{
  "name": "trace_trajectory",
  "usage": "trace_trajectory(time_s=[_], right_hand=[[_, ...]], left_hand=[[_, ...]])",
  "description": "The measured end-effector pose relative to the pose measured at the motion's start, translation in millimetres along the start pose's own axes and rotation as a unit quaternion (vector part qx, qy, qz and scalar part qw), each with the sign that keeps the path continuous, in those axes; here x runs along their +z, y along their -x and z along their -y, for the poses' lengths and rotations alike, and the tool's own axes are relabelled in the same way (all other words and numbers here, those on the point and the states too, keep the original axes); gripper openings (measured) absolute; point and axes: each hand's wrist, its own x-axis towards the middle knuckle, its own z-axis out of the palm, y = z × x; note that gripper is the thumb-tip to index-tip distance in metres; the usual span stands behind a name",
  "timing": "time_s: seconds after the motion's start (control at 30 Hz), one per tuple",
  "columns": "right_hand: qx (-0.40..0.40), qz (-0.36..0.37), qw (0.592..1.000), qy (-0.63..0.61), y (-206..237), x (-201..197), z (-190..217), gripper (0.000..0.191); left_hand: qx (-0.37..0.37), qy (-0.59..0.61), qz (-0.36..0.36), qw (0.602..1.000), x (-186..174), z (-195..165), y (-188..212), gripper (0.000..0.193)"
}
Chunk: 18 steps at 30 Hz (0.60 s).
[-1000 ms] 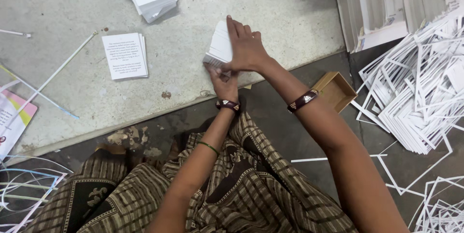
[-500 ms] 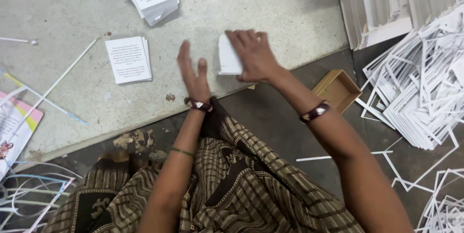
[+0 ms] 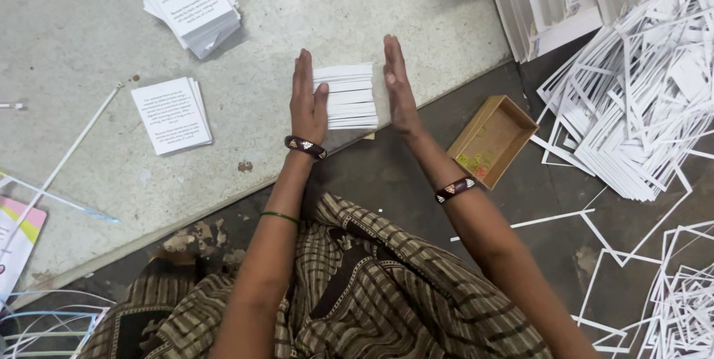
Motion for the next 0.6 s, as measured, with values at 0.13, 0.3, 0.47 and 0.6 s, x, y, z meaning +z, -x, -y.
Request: trace_trajectory(time_s=[0.13,0.3,0.47,0.6], right_hand=[[0.017,-0.002,0.998,-0.055,7.9,18.4,-23.0,0.088],[0.034,-0.002,0.996,-0.085,10.3,26.9,-30.2,0.087],[0.098,-0.044,0.994,0.013,-0.4,25.8,-21.1,0.086],[0.05,0.105,0.874,0.472,-19.4,13.8,4.3,0.086]], left_hand=[[-0.002,0.163,-0.005,0.987,-1.0,-0.9,-0.8,0.088],[0.002,0.253,0.0,0.967,-6.9,-2.6,0.2,0.101],[-0.068,0.191,-0.14,0.969,4.5,-6.8,1.8,0.09],[-0.046,0.137,-0.187,0.972,9.5,-2.9,2.2,0.085]])
